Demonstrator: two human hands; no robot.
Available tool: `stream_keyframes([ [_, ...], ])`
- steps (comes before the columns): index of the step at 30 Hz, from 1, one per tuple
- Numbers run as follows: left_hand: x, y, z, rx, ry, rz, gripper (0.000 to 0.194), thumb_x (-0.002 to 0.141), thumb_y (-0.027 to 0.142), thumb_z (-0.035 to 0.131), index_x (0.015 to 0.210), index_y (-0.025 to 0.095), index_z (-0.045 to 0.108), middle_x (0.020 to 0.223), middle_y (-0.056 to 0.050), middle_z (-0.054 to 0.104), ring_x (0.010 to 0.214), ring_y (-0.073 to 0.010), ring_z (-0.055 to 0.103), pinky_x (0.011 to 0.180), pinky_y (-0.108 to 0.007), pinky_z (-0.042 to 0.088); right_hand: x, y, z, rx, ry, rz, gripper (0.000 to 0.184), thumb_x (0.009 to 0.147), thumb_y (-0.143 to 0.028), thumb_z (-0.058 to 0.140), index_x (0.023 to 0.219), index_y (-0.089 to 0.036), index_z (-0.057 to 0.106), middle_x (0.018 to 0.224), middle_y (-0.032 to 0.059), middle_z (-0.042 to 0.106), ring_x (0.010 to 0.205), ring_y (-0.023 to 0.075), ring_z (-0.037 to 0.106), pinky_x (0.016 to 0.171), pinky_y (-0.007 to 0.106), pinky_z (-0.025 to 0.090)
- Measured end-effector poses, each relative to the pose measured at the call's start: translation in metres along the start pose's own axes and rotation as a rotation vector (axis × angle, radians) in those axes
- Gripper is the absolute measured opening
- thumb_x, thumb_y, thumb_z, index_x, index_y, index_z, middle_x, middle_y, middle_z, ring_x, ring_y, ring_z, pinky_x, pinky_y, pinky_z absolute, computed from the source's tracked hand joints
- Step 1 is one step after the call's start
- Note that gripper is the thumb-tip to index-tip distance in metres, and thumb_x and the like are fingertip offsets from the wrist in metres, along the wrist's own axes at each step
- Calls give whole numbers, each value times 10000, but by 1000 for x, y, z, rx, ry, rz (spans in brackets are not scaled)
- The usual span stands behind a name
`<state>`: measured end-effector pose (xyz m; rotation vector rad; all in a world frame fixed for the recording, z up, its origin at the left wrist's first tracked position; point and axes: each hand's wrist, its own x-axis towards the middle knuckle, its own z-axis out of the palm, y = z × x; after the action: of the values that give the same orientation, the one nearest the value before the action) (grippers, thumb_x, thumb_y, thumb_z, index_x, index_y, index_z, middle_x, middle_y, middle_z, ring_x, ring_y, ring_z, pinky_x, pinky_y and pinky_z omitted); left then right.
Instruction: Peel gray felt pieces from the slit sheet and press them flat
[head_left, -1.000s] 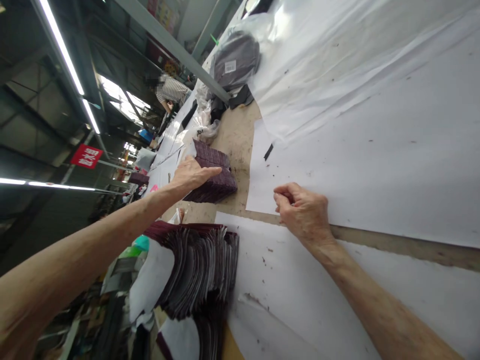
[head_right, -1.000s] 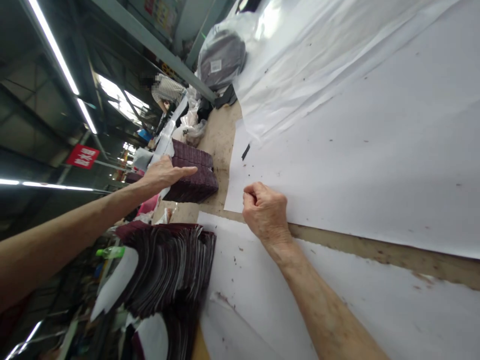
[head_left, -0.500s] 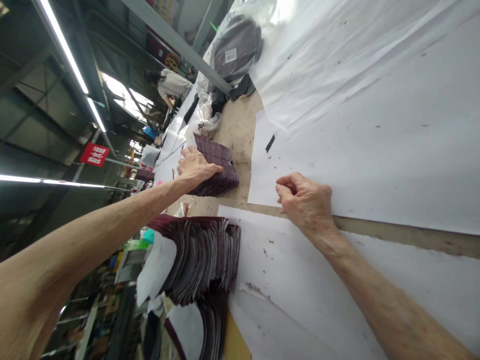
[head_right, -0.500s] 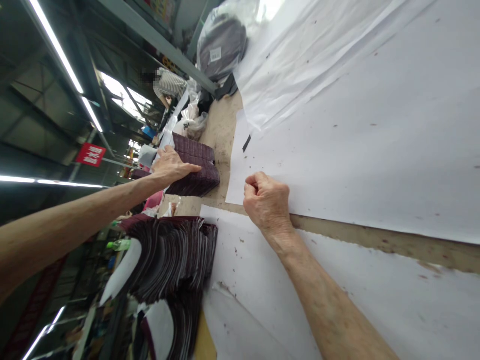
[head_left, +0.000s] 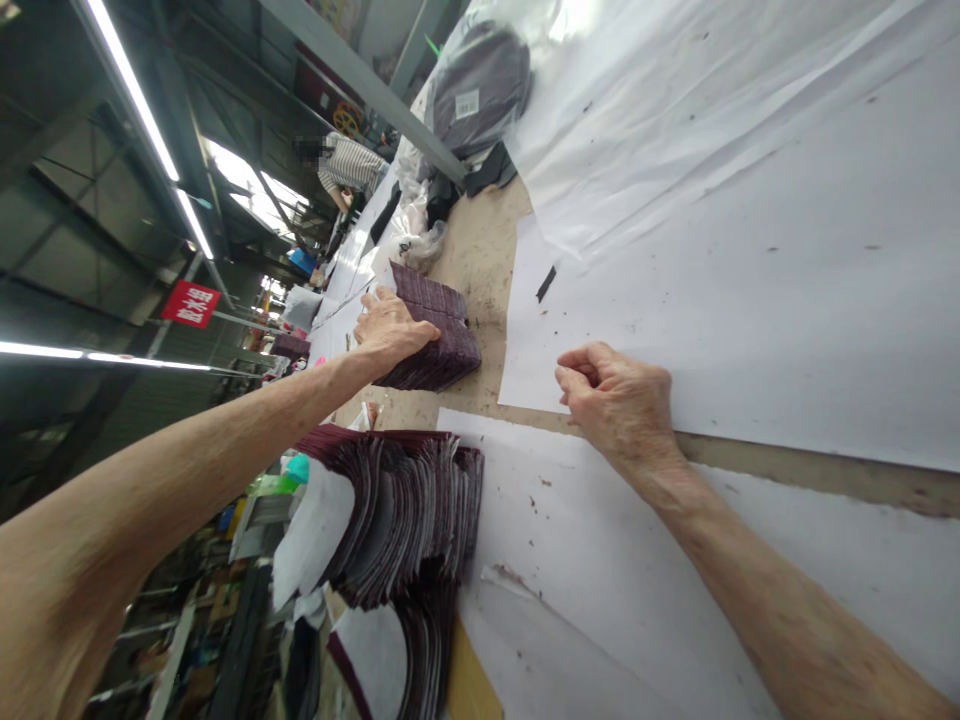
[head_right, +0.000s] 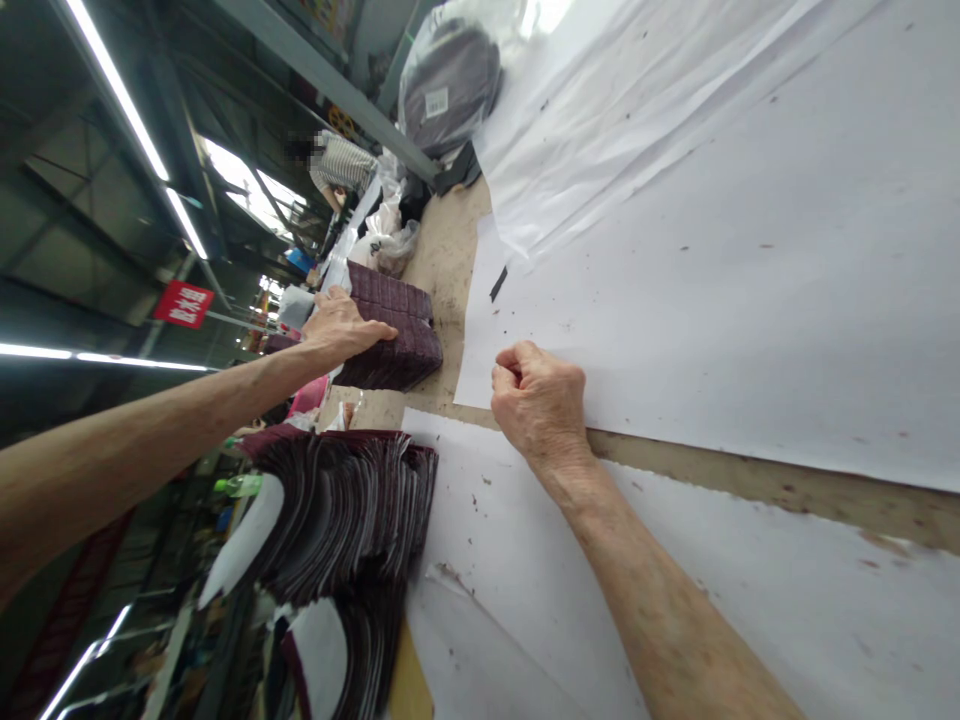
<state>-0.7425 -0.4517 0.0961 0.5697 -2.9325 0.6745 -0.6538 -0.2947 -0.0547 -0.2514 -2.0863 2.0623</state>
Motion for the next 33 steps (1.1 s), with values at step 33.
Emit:
stream_keyframes([
  [33, 27, -33, -20, 3, 124, -13, 797, 565, 289, 707, 1240, 95, 330, 1019, -142, 616, 948, -310, 593, 753, -378, 472, 1, -3, -2, 32, -21, 3, 93, 686, -216, 528, 677, -187, 616, 541, 0, 609, 516, 154, 594, 494, 243, 429],
])
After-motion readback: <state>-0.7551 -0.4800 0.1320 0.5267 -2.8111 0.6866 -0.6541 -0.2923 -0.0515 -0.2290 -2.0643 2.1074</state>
